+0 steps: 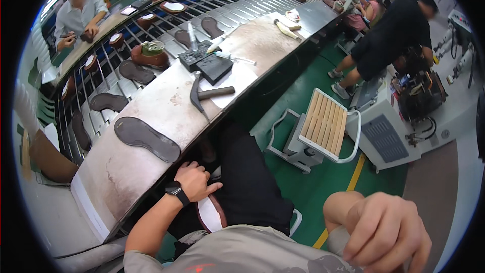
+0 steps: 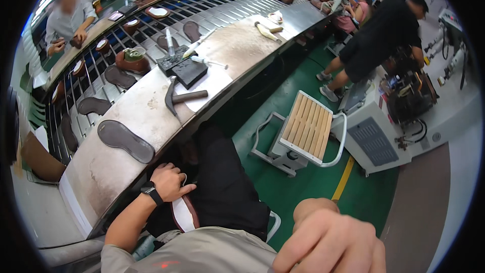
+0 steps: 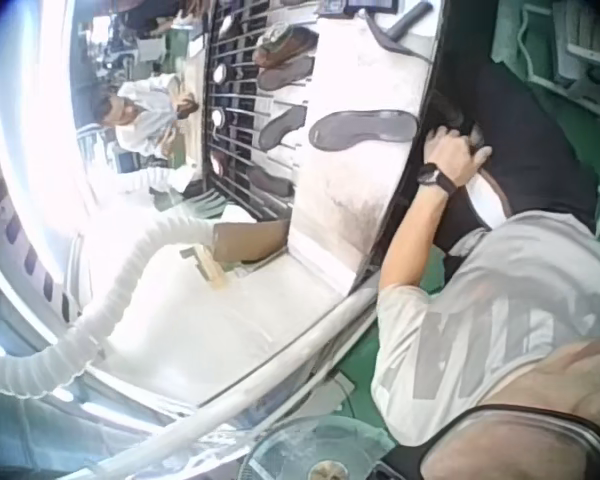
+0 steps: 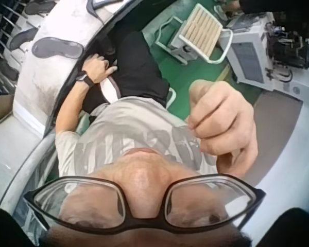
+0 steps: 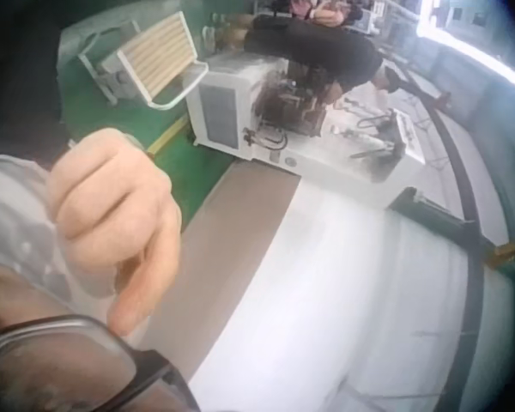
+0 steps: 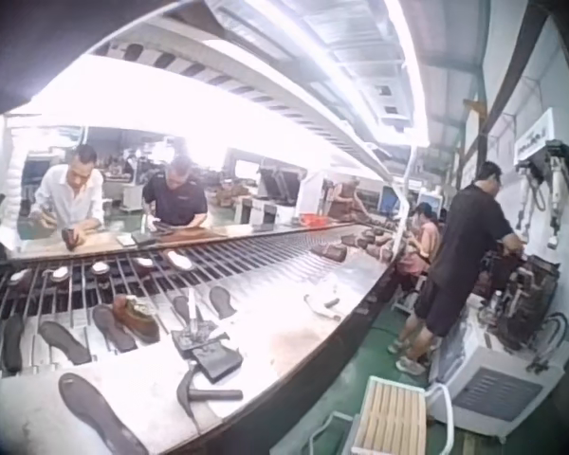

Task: The person picks up shoe uppers and matching soles from a conveyor belt, hammers the heel of the upper, and then manually presses and fits the sole onto the bottom of the shoe.

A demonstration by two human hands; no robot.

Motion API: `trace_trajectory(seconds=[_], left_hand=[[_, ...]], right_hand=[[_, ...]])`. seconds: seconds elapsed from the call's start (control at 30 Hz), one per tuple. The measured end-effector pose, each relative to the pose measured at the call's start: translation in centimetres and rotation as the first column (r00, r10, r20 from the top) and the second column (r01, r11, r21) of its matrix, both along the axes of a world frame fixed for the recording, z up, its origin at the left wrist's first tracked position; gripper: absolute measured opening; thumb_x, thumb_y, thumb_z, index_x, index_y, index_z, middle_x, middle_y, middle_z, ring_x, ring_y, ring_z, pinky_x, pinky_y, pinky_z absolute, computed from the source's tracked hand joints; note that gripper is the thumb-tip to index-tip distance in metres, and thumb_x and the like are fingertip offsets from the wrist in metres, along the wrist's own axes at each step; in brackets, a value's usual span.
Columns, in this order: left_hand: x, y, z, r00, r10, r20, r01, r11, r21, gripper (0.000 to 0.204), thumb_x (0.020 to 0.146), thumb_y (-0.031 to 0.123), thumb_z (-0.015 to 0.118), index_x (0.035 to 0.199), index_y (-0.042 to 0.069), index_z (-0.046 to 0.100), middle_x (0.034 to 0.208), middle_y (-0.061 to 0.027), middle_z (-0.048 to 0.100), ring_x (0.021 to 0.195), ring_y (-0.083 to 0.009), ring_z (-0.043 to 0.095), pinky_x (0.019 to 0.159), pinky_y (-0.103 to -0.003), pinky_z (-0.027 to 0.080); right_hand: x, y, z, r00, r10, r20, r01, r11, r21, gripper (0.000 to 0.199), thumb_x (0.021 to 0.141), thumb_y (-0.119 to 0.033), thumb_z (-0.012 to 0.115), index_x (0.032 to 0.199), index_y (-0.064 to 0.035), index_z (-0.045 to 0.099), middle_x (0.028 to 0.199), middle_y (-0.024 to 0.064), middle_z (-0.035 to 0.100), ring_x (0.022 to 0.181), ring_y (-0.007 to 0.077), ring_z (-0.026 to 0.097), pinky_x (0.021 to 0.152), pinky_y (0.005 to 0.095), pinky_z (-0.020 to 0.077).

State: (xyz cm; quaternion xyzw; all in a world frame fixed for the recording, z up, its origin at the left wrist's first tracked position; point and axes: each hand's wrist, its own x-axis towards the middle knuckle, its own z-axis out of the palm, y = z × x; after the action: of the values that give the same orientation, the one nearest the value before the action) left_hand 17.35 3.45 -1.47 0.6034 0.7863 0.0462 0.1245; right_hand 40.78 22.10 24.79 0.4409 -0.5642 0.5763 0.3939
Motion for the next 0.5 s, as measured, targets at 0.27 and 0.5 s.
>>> trace_trajectory(seconds=[0.27, 0.5], left_hand=[[3.9, -2.1, 0.2, 0.788, -0.534, 0.306, 0.540, 0.839, 0.073, 0.074, 0.079, 0.076, 0.071, 0.115, 0.012, 0.078, 0.125, -0.0116, 0.068, 0.135, -0.0311, 0.055, 0.124, -0.069, 0.021], [3.5, -2.9, 3.4, 0.732, -0.650, 0.202, 0.681, 0.702, -0.209, 0.082, 0.066, 0.036, 0.093, 0.141, 0.019, 0.064, 0.141, -0.0126, 0.060, 0.147, -0.0319, 0.044, 0.126, -0.064, 0.022]], right_hand=[[4.1, -1.2, -0.4, 0.980, 0.154, 0.124, -0.143, 0.985, -0.097, 0.030, 0.090, 0.007, 0.043, 0.069, -0.0107, 0.030, 0.062, 0.0137, 0.036, 0.056, 0.0351, 0.054, 0.052, 0.0549, 0.0551], [1.6, -1.5, -1.5, 0.989, 0.018, 0.145, -0.023, 0.999, 0.030, 0.006, 0.095, -0.010, 0.057, 0.095, -0.0034, 0.057, 0.084, 0.0187, 0.065, 0.068, 0.0325, 0.064, 0.064, 0.0439, 0.0565]])
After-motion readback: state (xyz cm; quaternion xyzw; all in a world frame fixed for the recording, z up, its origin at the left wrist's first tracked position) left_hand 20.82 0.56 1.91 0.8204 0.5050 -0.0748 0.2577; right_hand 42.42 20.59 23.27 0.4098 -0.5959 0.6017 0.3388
